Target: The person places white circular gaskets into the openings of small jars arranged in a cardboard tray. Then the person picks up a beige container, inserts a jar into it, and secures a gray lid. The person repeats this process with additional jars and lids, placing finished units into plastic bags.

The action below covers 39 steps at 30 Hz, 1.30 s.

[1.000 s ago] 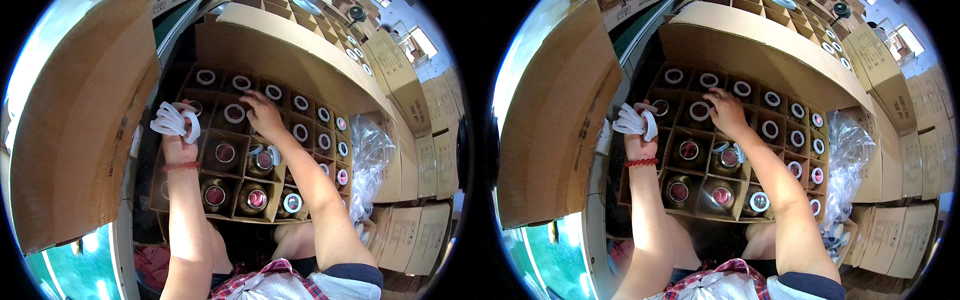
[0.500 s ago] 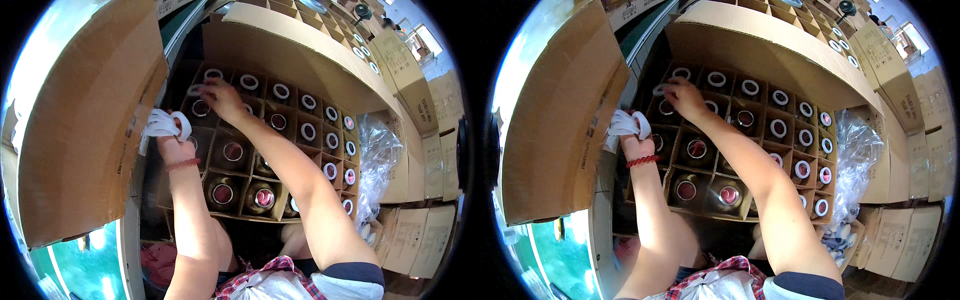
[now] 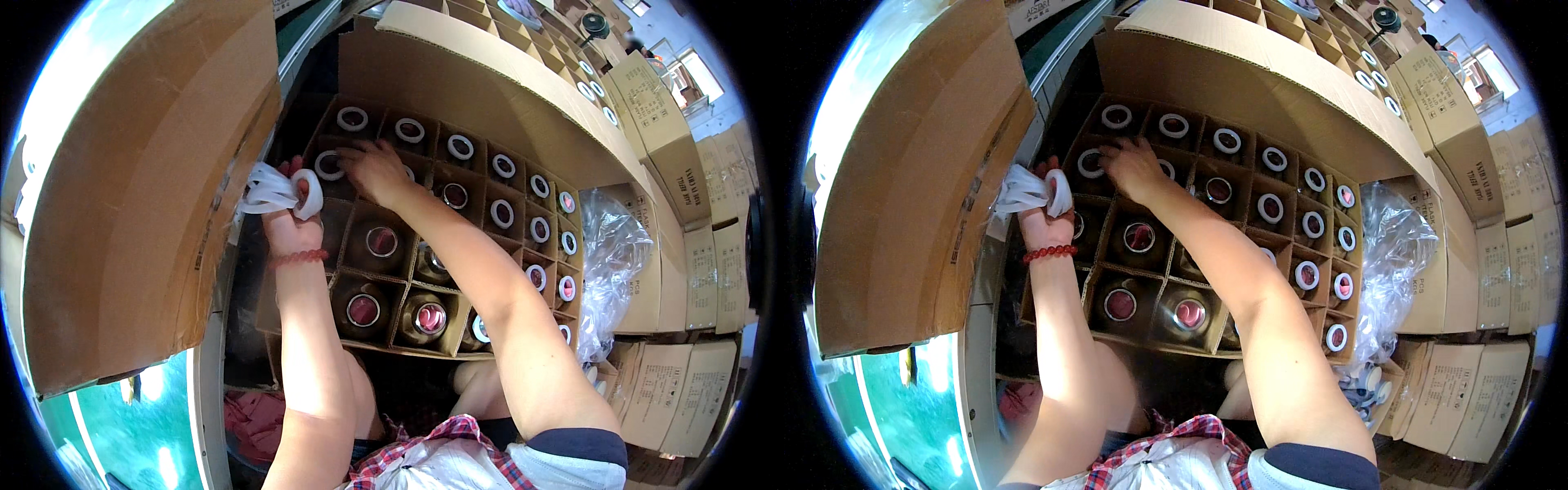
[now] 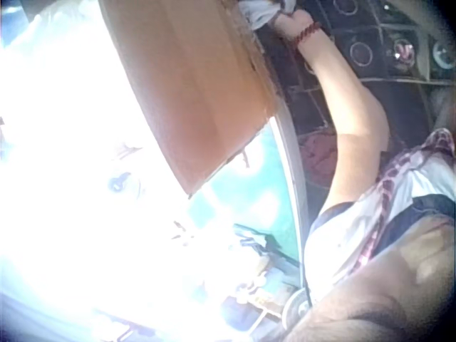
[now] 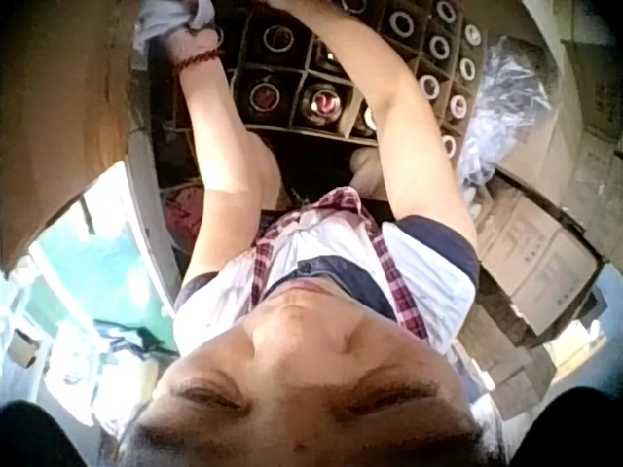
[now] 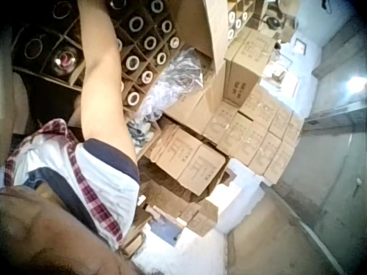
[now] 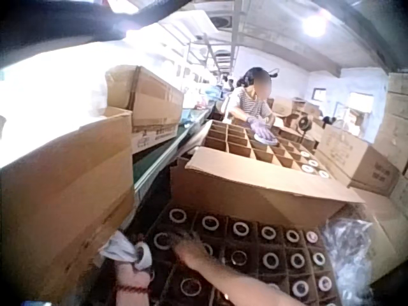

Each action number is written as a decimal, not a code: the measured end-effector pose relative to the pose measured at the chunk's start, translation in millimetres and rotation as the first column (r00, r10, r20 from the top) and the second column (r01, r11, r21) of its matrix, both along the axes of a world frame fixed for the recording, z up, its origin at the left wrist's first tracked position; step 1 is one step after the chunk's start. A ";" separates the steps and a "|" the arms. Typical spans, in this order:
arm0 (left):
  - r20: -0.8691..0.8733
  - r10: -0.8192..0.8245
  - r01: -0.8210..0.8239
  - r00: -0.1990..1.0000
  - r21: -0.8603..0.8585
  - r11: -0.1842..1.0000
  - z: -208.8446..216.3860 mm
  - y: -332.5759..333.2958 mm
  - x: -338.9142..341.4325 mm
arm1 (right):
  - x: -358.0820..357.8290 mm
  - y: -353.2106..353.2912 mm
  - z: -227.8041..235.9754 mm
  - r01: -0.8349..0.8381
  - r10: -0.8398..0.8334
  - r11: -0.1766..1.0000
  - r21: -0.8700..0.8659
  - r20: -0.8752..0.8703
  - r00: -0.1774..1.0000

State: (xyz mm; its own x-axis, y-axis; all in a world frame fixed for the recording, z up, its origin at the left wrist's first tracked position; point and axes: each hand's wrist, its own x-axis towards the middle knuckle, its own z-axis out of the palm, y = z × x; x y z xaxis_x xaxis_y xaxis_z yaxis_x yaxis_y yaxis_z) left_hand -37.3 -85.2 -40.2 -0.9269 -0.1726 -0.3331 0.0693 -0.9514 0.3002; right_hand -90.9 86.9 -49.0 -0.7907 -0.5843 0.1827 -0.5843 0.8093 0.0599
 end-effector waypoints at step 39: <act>0.022 -0.044 0.044 0.999 -0.011 0.999 13.5 6.9 4.1 | 62.8 177.8 24.2 0.507 -0.463 0.850 -0.139 0.260 0.847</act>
